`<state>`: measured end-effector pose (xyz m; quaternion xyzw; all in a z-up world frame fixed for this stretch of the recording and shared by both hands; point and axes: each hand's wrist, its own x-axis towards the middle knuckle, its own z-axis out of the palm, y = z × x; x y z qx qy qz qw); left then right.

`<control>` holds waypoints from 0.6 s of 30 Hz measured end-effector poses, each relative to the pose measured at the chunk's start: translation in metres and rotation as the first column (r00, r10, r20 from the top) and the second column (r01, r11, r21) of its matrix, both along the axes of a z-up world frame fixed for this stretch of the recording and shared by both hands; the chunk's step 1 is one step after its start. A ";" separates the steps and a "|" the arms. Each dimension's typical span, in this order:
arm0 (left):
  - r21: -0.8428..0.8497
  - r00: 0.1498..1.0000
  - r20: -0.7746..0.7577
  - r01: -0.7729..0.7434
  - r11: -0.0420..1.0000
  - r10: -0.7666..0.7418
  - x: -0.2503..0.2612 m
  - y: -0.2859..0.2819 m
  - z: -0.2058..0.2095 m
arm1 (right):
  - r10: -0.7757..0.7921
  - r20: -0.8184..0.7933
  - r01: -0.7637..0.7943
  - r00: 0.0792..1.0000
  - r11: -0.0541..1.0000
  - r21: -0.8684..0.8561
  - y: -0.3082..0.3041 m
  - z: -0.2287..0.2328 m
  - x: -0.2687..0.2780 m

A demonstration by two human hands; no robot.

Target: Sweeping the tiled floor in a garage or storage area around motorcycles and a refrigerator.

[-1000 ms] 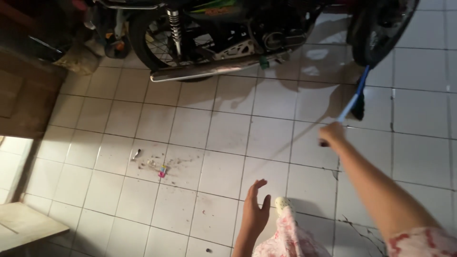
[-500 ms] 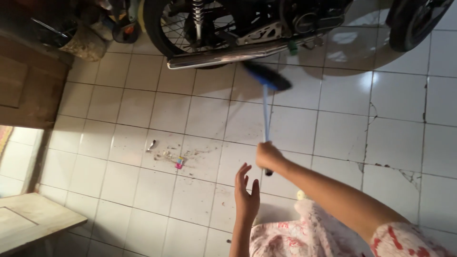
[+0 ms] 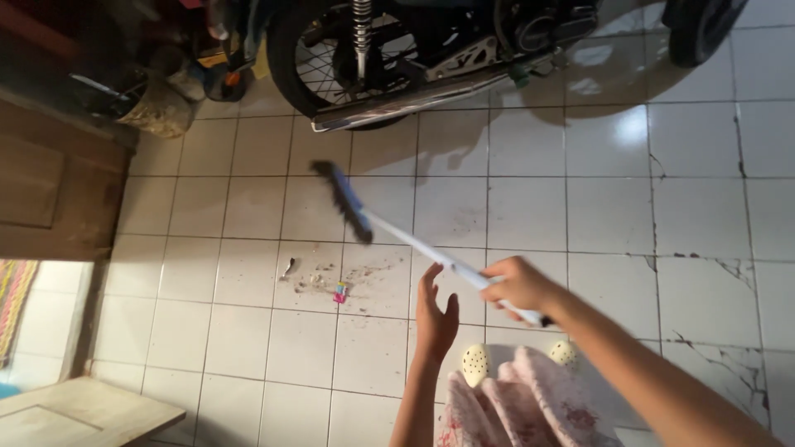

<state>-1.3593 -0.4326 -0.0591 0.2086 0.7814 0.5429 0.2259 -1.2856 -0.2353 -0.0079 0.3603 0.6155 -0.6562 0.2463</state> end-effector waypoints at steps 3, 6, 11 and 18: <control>0.030 0.997 0.033 0.062 0.998 -0.063 0.008 0.015 0.005 | -0.060 0.054 0.052 0.997 0.989 0.136 0.040 0.022 0.052; 0.063 0.991 0.053 0.117 0.991 -0.120 0.012 0.030 0.011 | -0.105 0.194 0.024 0.975 0.925 0.379 0.078 0.045 0.086; 0.053 0.977 0.086 0.192 0.980 -0.196 0.016 0.039 0.017 | -0.137 0.418 -0.151 0.898 0.797 0.585 0.135 -0.011 0.101; -0.017 0.971 0.079 0.230 0.973 -0.228 0.014 0.021 0.008 | -0.150 0.428 -0.209 0.891 0.701 0.682 0.119 -0.138 0.114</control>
